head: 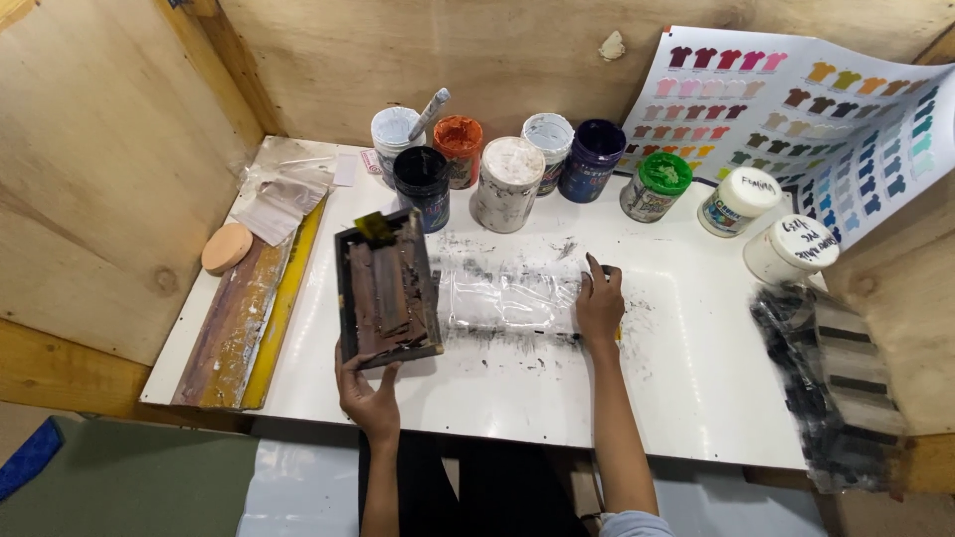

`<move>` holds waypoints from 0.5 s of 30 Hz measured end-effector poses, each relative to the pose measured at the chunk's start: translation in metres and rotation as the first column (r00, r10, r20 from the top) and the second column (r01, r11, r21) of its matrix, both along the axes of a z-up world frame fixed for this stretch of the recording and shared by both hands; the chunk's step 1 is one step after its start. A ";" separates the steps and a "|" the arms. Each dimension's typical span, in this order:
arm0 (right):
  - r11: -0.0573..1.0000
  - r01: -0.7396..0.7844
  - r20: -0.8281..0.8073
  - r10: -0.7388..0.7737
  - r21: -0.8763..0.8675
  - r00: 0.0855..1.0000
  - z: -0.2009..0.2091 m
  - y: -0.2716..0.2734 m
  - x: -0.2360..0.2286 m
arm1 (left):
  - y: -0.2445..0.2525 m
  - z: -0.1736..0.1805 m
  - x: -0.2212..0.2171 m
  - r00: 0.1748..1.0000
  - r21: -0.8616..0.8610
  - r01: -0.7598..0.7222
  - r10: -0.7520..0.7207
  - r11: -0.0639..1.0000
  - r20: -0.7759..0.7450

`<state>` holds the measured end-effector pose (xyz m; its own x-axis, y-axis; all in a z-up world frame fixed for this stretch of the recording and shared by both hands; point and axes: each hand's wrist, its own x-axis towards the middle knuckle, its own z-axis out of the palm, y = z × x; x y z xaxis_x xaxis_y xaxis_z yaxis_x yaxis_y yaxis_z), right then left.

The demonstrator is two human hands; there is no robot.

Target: The person prepares a screen printing setup by moving a plastic-wrapped screen aside, then scoops black ink from a container into a tray using a spatula. They spread the ink evenly across the tray and use a squeegee to pull the ink through the screen onto the surface below.

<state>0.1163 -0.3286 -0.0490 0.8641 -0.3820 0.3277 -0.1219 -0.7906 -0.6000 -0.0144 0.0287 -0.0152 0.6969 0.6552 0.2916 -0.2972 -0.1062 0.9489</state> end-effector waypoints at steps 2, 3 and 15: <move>1.000 0.003 0.010 -0.003 0.017 1.000 -0.002 -0.001 0.000 | 0.003 -0.004 -0.003 1.000 0.023 -0.012 0.012 1.000 0.008; 0.999 0.003 0.023 -0.004 0.033 1.000 -0.002 -0.002 0.002 | 0.004 -0.005 -0.003 0.999 0.045 -0.028 0.027 0.999 0.018; 0.998 -0.063 0.146 0.066 -0.029 0.987 0.010 0.006 -0.002 | -0.016 0.021 -0.011 0.998 0.551 0.061 -0.036 0.832 -0.056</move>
<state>0.1145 -0.3225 -0.0390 0.8286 -0.3173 0.4612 0.0176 -0.8087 -0.5880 -0.0255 0.0126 0.0058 0.7428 0.3593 0.5649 -0.2776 -0.6026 0.7482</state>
